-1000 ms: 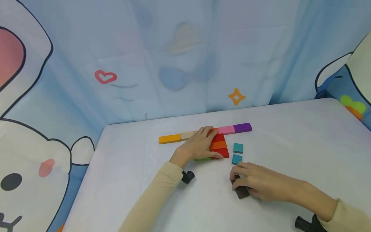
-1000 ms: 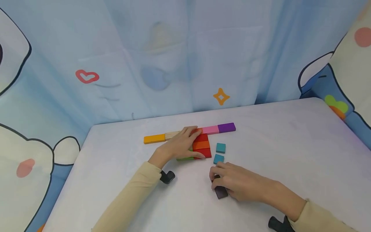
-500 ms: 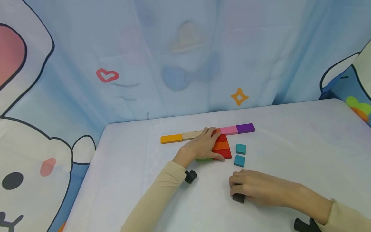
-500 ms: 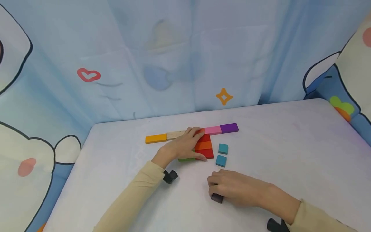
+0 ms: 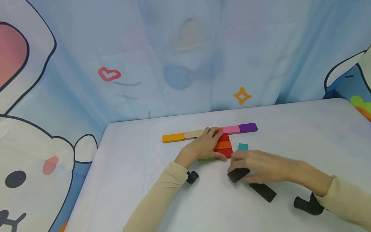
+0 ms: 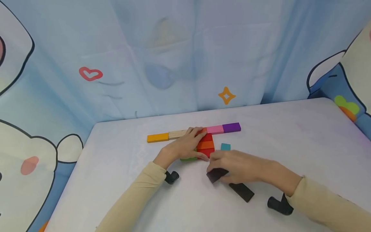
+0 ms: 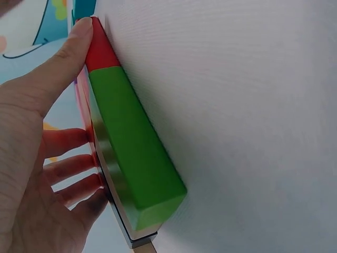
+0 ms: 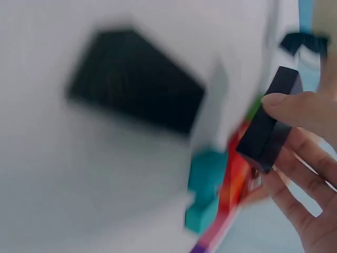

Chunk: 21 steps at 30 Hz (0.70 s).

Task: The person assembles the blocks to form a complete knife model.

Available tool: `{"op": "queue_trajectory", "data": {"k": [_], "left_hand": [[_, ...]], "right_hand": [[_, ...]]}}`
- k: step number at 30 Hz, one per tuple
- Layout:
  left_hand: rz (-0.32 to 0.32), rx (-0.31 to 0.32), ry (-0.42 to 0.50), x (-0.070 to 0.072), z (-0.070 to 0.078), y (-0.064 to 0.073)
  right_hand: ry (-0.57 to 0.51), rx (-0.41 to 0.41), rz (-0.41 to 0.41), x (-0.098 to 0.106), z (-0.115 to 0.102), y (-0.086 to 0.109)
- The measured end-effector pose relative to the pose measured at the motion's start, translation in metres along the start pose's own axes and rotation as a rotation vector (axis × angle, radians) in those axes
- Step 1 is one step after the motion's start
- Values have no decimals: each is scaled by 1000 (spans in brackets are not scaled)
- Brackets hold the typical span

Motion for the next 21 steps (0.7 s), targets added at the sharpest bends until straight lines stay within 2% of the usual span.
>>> {"op": "queue_trajectory", "data": {"k": [5,10,14,21], "left_hand": [[-1,-3,11,-1,-1,0],[-4,-1,15,-2,-1,1],[-1,-6,21,-2,-1,1],[5,-10,28,-2,-2,0]], "right_hand": [[-8,-66,161,35,38,-12],[31,-171,263,49,74,-26],[70,-255,281,46,93,-34],[96,-280,263,34,104,-47]]}}
Point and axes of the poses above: each hand's wrist, its own y-axis away from the middle knuckle, its own x-axis out of the back of the hand, z = x × y, the point moved 10 cm from there along -y, towards the middle knuckle, and after that the axes turned 8 degrees about -x, right-handed, at the moved point
